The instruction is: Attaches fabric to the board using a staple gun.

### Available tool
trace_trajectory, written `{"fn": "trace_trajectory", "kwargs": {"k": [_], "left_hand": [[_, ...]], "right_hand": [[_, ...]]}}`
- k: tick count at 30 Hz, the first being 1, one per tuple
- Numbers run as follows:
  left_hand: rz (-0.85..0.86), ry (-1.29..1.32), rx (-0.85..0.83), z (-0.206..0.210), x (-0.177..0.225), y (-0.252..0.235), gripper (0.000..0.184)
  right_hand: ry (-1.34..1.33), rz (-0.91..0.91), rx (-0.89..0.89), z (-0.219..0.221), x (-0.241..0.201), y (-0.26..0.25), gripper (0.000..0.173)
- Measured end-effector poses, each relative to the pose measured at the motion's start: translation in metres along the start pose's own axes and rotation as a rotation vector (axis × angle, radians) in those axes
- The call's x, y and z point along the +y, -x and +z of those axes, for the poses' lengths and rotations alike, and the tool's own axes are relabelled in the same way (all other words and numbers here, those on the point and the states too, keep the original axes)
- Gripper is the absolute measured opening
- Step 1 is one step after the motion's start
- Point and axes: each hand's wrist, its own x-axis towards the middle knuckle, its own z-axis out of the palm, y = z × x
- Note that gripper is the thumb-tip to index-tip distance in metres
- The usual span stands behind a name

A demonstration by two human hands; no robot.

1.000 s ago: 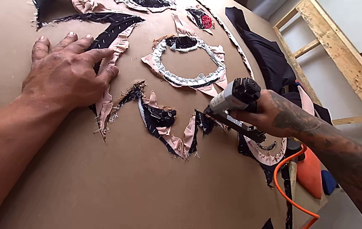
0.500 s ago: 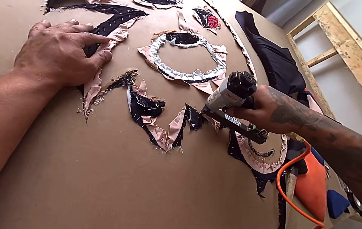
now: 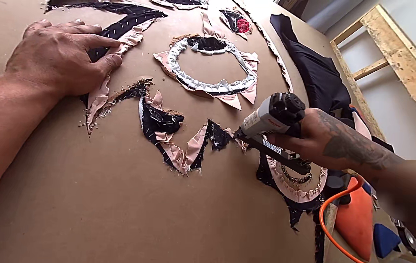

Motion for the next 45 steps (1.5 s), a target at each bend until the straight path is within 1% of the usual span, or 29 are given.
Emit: {"fn": "trace_trajectory", "kwargs": {"k": [3, 8, 16, 18, 21, 23, 24, 27, 30, 32, 35, 38, 40, 42, 45], "left_hand": [[-0.009, -0.002, -0.001, 0.001, -0.001, 0.001, 0.073], [-0.008, -0.003, 0.009, 0.001, 0.000, 0.001, 0.072], [-0.009, 0.005, 0.010, 0.006, -0.006, -0.001, 0.069], [-0.003, 0.012, 0.020, 0.007, -0.007, -0.002, 0.068], [-0.001, 0.021, 0.023, 0.004, -0.004, 0.000, 0.069], [0.014, 0.033, 0.029, 0.006, -0.005, -0.002, 0.070], [0.015, 0.035, 0.033, 0.008, -0.006, -0.003, 0.070], [0.021, 0.040, 0.025, 0.007, -0.008, -0.002, 0.069], [0.033, 0.053, 0.029, 0.008, -0.010, -0.004, 0.069], [0.010, 0.080, 0.013, 0.005, -0.007, -0.003, 0.069], [-0.032, 0.189, 0.010, 0.013, -0.011, -0.004, 0.066], [-0.056, 0.269, 0.023, 0.025, -0.017, -0.006, 0.060], [-0.113, 0.295, -0.004, 0.014, 0.000, 0.000, 0.054], [-0.150, 0.279, -0.030, 0.006, 0.013, 0.004, 0.052], [-0.149, 0.256, -0.024, 0.006, 0.012, 0.004, 0.051]], "right_hand": [[-0.007, 0.001, 0.031, -0.002, 0.003, 0.010, 0.027], [-0.025, 0.026, 0.029, -0.001, 0.005, 0.016, 0.027], [-0.003, 0.048, 0.046, 0.016, -0.001, 0.023, 0.027], [-0.034, 0.075, 0.057, 0.012, 0.000, 0.028, 0.027], [-0.096, 0.129, 0.069, 0.007, -0.006, 0.037, 0.022], [-0.122, 0.131, 0.060, 0.008, -0.005, 0.041, 0.023], [-0.119, 0.114, 0.060, 0.012, -0.002, 0.042, 0.024], [-0.005, 0.080, 0.066, 0.023, -0.002, 0.039, 0.025], [0.021, 0.069, 0.063, 0.015, -0.001, 0.043, 0.025], [0.001, 0.021, 0.101, 0.006, 0.010, 0.048, 0.023], [0.050, -0.174, 0.146, -0.005, 0.030, 0.048, 0.023], [0.114, -0.338, 0.078, -0.013, 0.030, 0.034, 0.017], [0.138, -0.430, 0.054, -0.010, 0.039, 0.023, 0.018], [0.138, -0.477, 0.036, -0.006, 0.047, 0.015, 0.019], [0.147, -0.501, 0.007, -0.004, 0.049, 0.006, 0.020]]}}
